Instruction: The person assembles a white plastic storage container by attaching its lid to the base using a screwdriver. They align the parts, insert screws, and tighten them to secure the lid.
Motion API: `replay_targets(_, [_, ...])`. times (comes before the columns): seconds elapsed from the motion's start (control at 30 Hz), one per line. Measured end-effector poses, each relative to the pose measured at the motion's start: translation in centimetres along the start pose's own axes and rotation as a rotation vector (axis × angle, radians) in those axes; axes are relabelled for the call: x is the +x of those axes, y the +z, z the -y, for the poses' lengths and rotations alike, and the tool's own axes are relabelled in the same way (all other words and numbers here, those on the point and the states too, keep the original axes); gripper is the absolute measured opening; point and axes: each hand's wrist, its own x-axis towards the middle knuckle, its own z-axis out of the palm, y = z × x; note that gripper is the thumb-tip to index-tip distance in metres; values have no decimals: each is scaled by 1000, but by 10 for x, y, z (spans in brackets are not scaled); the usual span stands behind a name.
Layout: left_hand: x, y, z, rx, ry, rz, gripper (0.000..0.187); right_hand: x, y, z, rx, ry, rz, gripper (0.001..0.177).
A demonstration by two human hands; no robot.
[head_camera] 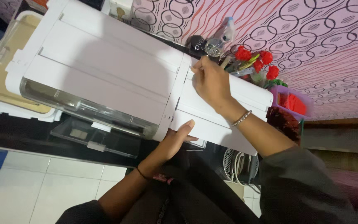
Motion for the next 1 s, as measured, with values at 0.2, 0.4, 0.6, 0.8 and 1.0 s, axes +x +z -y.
replay_targets(0.2, [5,-1,11,117,-36,-16,95,0,-18,-20,86,-175,38,22])
replay_targets(0.4, [8,-4,16,62,42,6,97,9,-52,-29,-31,52,251,27])
replay_targets(0.6, [7,-3,12,157,-62,-4,96,5,-51,-29,2,174,280,28])
replay_targets(0.8, [3,4,14,44,41,-132,87,-14,-42,-12,96,126,113,18])
replay_targets(1.0, [10,26,23,-47,349,-169,49,-35,-30,5,92,87,38,19])
